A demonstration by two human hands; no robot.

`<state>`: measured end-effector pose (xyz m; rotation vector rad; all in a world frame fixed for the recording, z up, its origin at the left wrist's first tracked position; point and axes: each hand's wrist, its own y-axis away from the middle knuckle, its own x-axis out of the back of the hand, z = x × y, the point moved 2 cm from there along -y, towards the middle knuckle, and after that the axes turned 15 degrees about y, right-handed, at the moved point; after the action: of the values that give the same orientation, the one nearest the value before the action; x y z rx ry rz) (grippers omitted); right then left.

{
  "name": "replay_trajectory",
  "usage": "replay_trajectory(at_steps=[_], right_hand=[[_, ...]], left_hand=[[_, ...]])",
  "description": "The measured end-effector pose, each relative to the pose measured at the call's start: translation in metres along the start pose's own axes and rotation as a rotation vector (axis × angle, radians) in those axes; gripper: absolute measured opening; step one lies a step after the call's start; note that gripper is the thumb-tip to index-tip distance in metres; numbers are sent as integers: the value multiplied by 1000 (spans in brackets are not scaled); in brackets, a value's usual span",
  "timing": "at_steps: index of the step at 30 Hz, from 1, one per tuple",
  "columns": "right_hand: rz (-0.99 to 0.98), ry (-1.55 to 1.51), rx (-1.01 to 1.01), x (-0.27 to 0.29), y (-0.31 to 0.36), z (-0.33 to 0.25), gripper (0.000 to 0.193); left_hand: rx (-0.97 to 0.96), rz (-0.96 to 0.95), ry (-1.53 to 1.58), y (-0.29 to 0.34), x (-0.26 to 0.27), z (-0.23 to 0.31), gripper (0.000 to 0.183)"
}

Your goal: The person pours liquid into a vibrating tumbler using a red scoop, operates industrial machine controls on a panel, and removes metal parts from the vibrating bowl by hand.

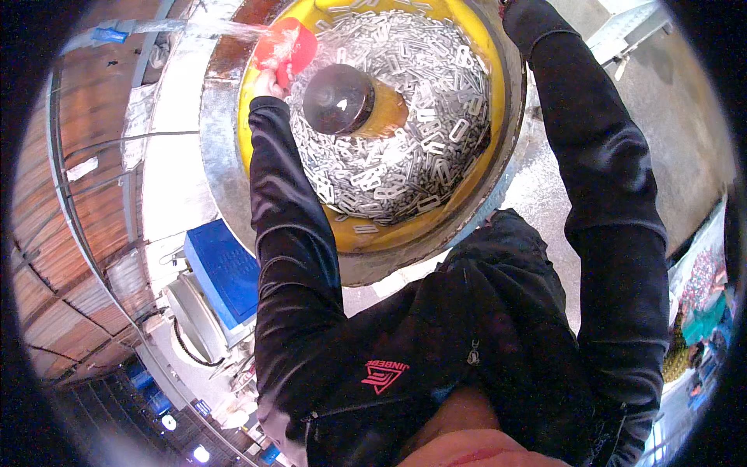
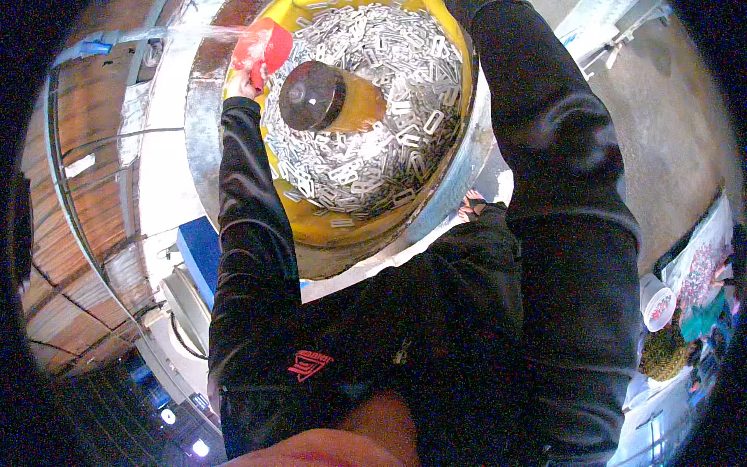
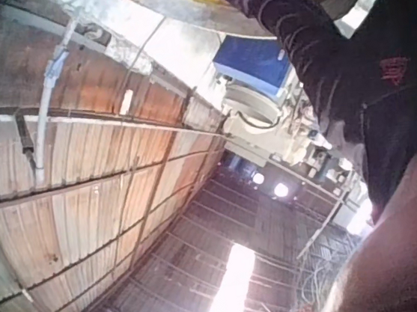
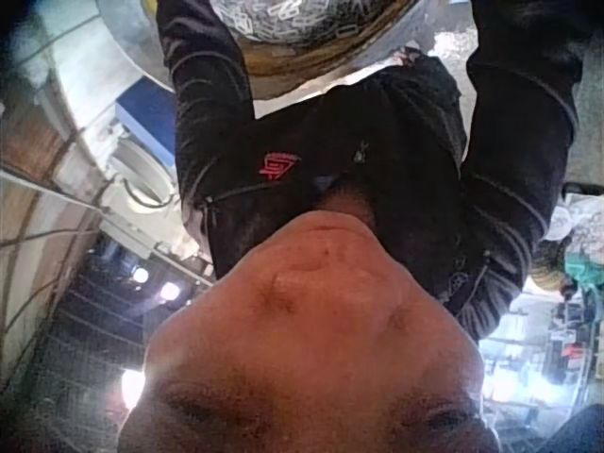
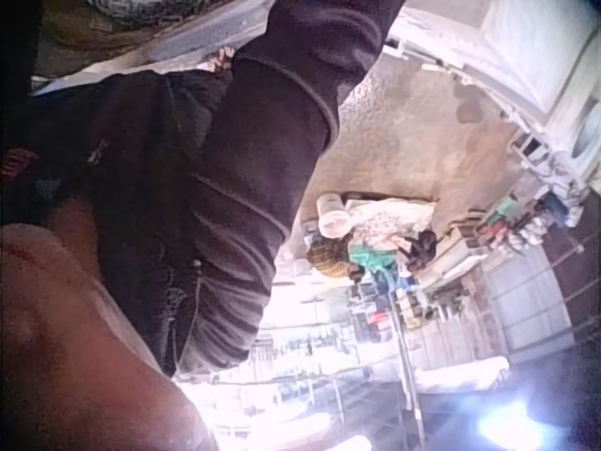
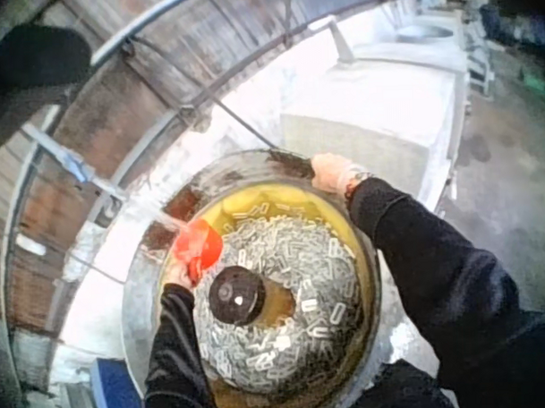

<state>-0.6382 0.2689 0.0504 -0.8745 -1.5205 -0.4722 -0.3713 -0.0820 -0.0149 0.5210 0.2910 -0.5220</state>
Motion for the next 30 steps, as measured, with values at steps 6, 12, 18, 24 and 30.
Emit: replay_trajectory(at_steps=[6, 12, 18, 24, 30], right_hand=[[-17, -18, 28, 0, 0, -14, 21], [11, -34, 14, 2, 1, -6, 21], [-34, -66, 31, 8, 2, -6, 23], [-43, -115, 21, 18, 10, -12, 23], [4, -142, 9, 5, 6, -1, 22]], left_hand=[[-363, -181, -403, -14, 46, 11, 28], [-871, 20, -1631, 74, -30, 44, 64], [-977, 131, -1919, 98, -37, 69, 63], [-118, 75, -439, 22, 49, 69, 28], [12, -23, -224, -7, 21, 20, 20]])
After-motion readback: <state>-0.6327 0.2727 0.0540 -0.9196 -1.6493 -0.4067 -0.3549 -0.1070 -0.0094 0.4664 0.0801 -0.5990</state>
